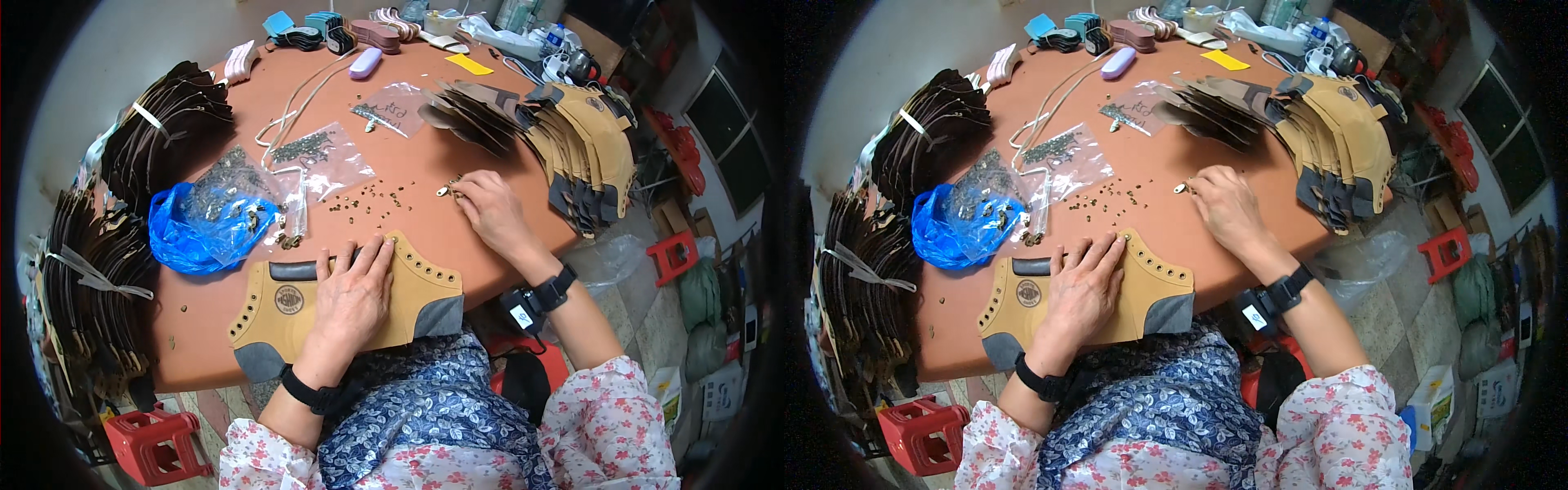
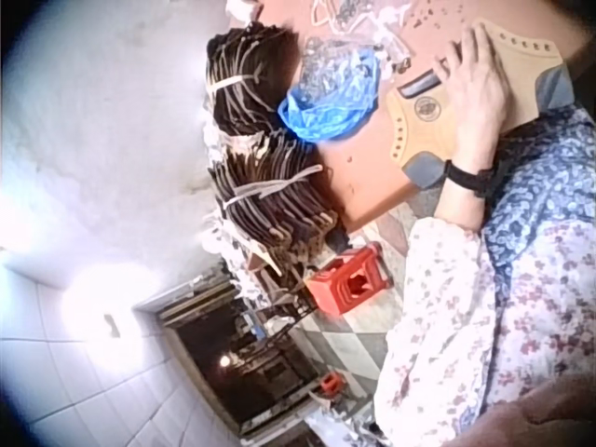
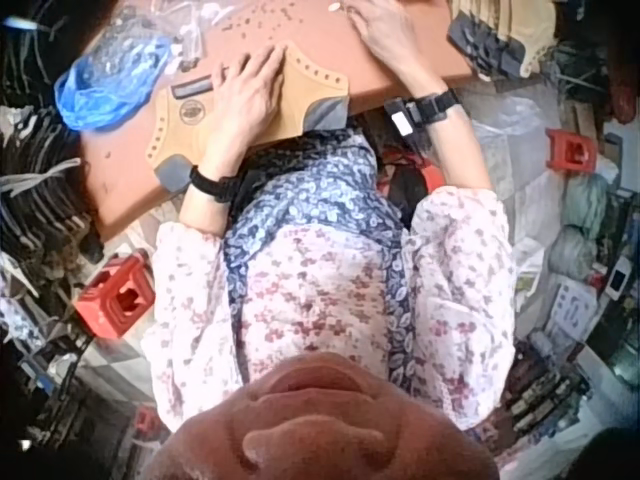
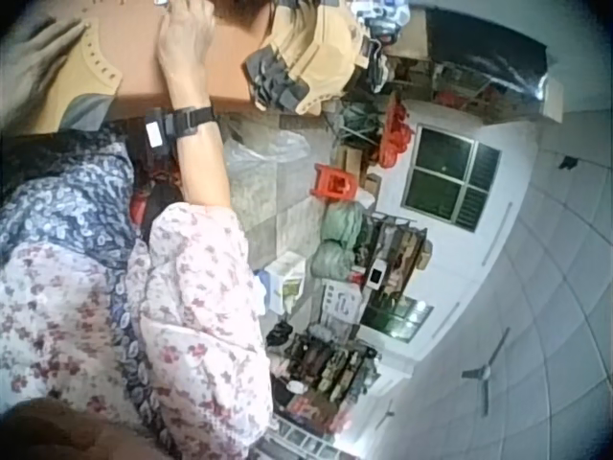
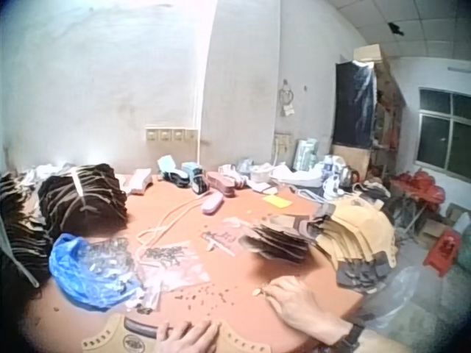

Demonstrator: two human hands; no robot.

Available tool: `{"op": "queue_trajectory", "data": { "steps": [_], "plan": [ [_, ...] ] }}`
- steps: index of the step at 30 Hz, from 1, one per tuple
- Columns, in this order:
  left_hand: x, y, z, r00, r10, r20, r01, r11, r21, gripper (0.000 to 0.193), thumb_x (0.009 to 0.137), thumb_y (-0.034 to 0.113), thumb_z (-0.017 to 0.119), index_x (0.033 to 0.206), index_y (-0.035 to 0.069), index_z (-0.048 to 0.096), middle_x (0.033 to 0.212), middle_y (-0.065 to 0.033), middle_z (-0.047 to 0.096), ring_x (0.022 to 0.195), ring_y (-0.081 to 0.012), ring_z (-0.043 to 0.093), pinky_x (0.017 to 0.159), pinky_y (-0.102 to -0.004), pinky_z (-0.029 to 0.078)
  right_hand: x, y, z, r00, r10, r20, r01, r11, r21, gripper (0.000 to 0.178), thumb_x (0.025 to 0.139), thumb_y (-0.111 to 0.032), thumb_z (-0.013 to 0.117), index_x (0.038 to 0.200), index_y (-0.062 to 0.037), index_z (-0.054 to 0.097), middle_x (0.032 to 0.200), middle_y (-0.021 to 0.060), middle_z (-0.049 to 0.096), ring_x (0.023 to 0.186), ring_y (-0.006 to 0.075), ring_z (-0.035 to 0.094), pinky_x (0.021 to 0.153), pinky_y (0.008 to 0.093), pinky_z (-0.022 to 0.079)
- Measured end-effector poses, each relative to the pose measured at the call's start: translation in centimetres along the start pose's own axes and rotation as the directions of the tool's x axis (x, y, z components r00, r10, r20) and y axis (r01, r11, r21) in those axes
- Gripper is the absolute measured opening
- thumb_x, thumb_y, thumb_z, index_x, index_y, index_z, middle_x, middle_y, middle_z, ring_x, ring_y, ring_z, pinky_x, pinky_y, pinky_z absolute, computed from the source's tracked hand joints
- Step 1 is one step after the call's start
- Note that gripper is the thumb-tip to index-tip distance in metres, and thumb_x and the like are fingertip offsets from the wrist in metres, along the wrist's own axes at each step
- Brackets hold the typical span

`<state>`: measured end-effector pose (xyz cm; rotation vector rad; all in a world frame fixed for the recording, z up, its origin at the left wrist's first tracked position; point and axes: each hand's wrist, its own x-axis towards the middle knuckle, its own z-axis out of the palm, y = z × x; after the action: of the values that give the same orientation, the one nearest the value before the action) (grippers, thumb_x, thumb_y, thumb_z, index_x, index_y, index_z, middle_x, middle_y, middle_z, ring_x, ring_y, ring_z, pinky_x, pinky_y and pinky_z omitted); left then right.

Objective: The recorder manually inserts metal eyelets into pre-punched holes on shoe upper components at a manufacturing workstation.

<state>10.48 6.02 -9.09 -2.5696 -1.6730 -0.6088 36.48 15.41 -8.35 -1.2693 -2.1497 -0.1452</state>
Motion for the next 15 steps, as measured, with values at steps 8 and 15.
{"op": "queue_trajectory", "data": {
  "steps": [8, 15],
  "plan": [
    [0.1, 0.2, -0.4, 1.0, -0.008, 0.018, 0.008, 1.0, -0.01, 0.043, 0.096, 0.023, 0.059, 0.138, 0.014, 0.057, 0.139, -0.0025, 0.056, 0.126, -0.0263, 0.051, 0.11, -0.0588, 0.033, 2.4, 0.7, 2.4, 0.947, -0.269, 0.178, 0.31, 0.909, -0.278, 0.003, 0.079, -0.007, 0.06, 0.082, -0.0069, 0.061, 0.089, 0.0084, 0.061, 0.094, 0.0262, 0.059, 0.081, 0.0399, 0.043],
    [-0.2, -0.1, -0.1, 1.0, -0.013, 0.01, 0.013, 1.0, -0.017, 0.043, 0.096, 0.022, 0.059, 0.137, 0.012, 0.057, 0.14, -0.004, 0.055, 0.126, -0.0271, 0.051, 0.11, -0.0592, 0.033, 0.8, -2.8, 1.2, 0.979, -0.164, 0.121, 0.166, 0.986, -0.004, 0.004, 0.082, -0.004, 0.062, 0.082, -0.0057, 0.059, 0.081, 0.0122, 0.058, 0.085, 0.0327, 0.06, 0.077, 0.045, 0.047]
  ]
}}
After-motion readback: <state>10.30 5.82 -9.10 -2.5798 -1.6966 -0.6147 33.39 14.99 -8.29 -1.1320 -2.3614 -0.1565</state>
